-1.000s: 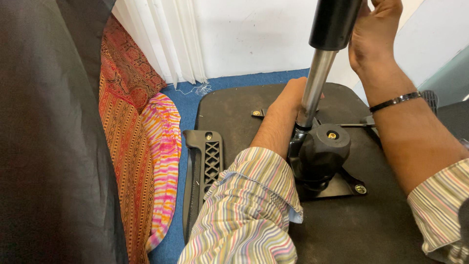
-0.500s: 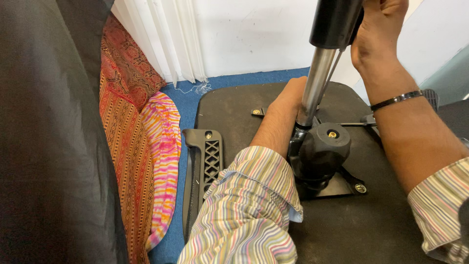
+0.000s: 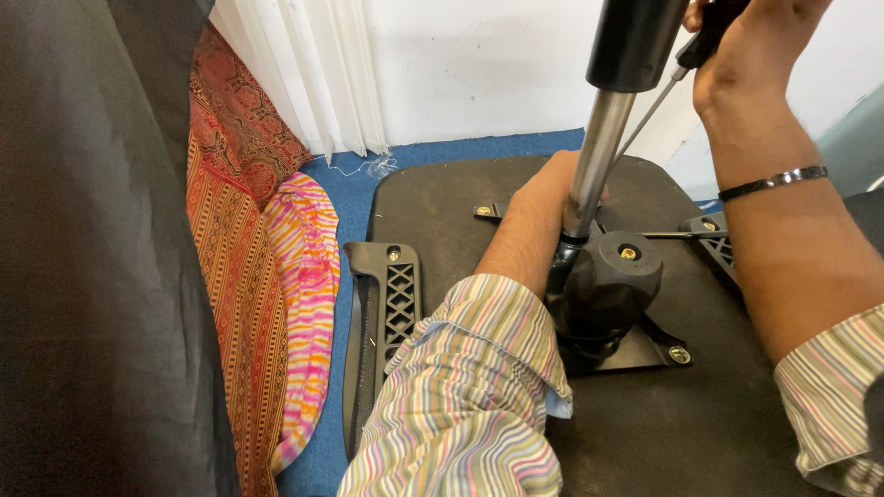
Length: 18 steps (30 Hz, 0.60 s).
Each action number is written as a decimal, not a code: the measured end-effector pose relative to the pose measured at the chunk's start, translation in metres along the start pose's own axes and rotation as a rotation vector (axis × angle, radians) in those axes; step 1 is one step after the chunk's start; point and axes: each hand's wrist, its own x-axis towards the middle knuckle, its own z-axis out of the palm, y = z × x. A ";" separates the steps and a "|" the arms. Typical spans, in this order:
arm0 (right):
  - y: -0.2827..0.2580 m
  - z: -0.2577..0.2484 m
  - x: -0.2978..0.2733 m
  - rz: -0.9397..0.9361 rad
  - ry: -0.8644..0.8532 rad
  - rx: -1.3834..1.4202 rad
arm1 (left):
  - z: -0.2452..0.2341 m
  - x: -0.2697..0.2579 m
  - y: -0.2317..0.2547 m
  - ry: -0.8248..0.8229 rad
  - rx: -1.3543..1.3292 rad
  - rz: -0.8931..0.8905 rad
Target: The person uses a screwdriver to tighten screws on the base of a black office chair. They work on multiple fasteners around the central column, then remove a black plastic cover from the base and set it aside.
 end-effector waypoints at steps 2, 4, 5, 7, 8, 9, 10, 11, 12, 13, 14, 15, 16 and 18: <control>-0.001 -0.004 0.001 0.006 -0.002 0.018 | 0.001 0.001 0.000 0.030 -0.154 -0.060; 0.002 -0.011 0.003 0.025 0.013 0.035 | 0.002 0.001 0.000 0.048 -0.198 -0.075; 0.004 -0.015 0.005 0.036 0.025 0.040 | 0.001 0.000 -0.001 0.052 -0.164 -0.062; 0.010 -0.020 0.006 0.051 0.047 0.049 | -0.001 -0.002 0.000 0.052 -0.075 -0.011; 0.012 -0.022 0.006 0.055 0.057 0.053 | -0.002 -0.003 0.001 0.049 -0.019 0.026; 0.013 -0.024 0.006 0.053 0.054 0.053 | -0.003 -0.005 0.003 0.045 0.036 0.064; 0.014 -0.024 0.005 0.052 0.052 0.054 | -0.003 -0.007 0.004 0.057 0.018 0.054; 0.013 -0.024 0.004 0.045 0.039 0.051 | -0.002 -0.011 0.006 0.069 0.000 0.044; 0.012 -0.023 0.003 0.047 0.036 0.029 | -0.002 -0.014 0.009 0.081 -0.019 0.035; 0.009 -0.022 0.002 0.050 0.034 0.008 | -0.001 -0.018 0.013 0.090 0.067 0.043; 0.006 -0.020 -0.001 0.062 0.044 -0.032 | -0.001 -0.021 0.017 0.099 0.153 0.051; 0.002 -0.018 -0.004 0.080 0.043 -0.045 | 0.000 -0.025 0.020 0.107 0.239 0.059; -0.002 -0.014 -0.007 0.097 0.041 -0.059 | 0.000 -0.029 0.023 0.155 0.314 0.092; -0.013 -0.005 -0.010 0.143 0.021 -0.044 | -0.003 -0.037 0.027 0.252 0.466 0.159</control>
